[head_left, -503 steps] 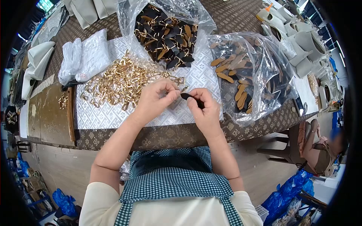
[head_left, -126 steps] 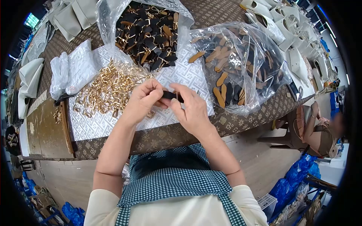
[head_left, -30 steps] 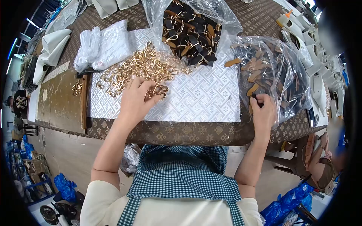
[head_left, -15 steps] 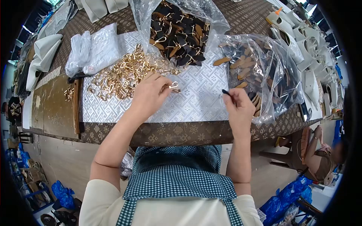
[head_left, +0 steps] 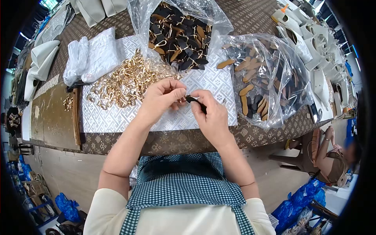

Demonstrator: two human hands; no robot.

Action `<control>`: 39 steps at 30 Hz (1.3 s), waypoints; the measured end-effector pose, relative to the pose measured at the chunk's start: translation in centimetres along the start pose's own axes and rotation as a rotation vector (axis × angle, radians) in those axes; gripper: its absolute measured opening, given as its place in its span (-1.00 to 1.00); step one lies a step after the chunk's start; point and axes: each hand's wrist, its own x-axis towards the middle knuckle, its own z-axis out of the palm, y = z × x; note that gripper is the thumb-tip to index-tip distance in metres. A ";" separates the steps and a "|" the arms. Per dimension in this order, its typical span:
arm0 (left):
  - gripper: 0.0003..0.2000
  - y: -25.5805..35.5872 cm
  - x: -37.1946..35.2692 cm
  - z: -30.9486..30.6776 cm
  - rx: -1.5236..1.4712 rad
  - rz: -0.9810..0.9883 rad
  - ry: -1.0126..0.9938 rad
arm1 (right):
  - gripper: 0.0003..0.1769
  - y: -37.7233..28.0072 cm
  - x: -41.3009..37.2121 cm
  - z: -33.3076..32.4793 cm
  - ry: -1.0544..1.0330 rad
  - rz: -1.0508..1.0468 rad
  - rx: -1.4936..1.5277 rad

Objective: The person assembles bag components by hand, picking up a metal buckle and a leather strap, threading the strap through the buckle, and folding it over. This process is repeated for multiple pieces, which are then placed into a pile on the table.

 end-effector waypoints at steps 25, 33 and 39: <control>-0.82 -0.9 -0.6 0.3 0.013 0.008 -0.269 | -0.68 -0.5 -1.3 0.0 0.009 0.141 0.109; -0.88 -0.8 -0.9 0.8 0.049 0.040 -0.172 | -0.70 -0.8 -0.8 -0.4 -0.023 0.140 0.093; -0.90 -0.3 -0.5 0.7 -0.062 -0.042 -0.158 | -0.69 0.9 -0.7 -0.1 0.030 -0.057 0.062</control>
